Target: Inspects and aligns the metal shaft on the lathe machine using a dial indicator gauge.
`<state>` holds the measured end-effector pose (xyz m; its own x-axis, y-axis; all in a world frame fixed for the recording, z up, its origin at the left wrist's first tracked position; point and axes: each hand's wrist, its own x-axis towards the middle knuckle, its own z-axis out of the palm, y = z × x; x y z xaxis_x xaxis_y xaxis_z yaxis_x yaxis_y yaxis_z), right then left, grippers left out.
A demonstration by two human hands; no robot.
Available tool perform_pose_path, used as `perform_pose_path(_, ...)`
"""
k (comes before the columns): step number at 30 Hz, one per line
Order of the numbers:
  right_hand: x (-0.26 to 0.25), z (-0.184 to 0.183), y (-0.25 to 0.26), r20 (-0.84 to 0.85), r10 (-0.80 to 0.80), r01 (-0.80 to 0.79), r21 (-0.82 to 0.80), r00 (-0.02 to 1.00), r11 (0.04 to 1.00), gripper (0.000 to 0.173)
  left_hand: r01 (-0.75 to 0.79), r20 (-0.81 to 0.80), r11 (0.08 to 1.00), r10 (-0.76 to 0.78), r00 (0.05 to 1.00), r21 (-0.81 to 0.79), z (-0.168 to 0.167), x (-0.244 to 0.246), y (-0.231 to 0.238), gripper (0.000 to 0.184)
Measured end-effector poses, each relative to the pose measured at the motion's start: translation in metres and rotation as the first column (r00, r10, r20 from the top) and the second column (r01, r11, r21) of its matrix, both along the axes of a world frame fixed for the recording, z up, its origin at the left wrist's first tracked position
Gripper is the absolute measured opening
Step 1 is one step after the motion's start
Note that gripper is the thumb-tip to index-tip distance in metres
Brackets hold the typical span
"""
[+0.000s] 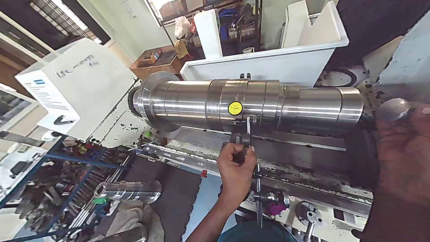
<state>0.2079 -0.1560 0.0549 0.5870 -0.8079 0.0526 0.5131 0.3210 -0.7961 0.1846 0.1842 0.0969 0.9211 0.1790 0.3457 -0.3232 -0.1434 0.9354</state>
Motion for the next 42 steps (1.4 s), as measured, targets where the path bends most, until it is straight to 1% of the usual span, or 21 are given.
perform_pose_path(7, 0.0003, 0.0001, 0.0008, 0.004, 0.014, -0.014, -0.011, 1.0, 1.0, 0.063, -0.019, -0.001, 1.0, 0.019, 1.0, -0.008, 0.0006, 0.0001, -0.001, 0.006)
perform_pose_path(14, -0.0001, 0.0007, 0.002, -0.024, -0.003, 0.002, -0.013, 1.0, 1.0, 0.069, -0.03, -0.006, 1.0, 0.03, 1.0, -0.008, 0.001, 0.001, -0.0015, 0.009)
perform_pose_path(20, 0.0002, 0.0028, 0.0037, -0.046, -0.001, 0.0, -0.023, 0.999, 1.0, 0.07, -0.029, -0.004, 0.999, 0.029, 1.0, -0.017, 0.0008, 0.0012, -0.0018, 0.008)
perform_pose_path(27, 0.0002, -0.0009, 0.0005, -0.022, -0.003, 0.003, 0.001, 1.0, 1.0, 0.067, -0.034, -0.008, 0.999, 0.034, 0.999, -0.022, 0.0011, 0.001, -0.0019, 0.008)
perform_pose_path(38, -0.0001, -0.0023, -0.0007, -0.008, 0.019, -0.019, -0.02, 1.0, 1.0, 0.064, -0.045, -0.008, 0.999, 0.045, 0.999, -0.022, 0.0013, 0.0003, -0.0026, 0.008)
perform_pose_path(42, 0.0001, -0.002, -0.0012, -0.011, 0.015, -0.015, -0.008, 1.0, 1.0, 0.064, -0.044, 0.026, 0.999, 0.044, 0.999, -0.006, -0.0015, 0.0007, -0.0008, 0.007)
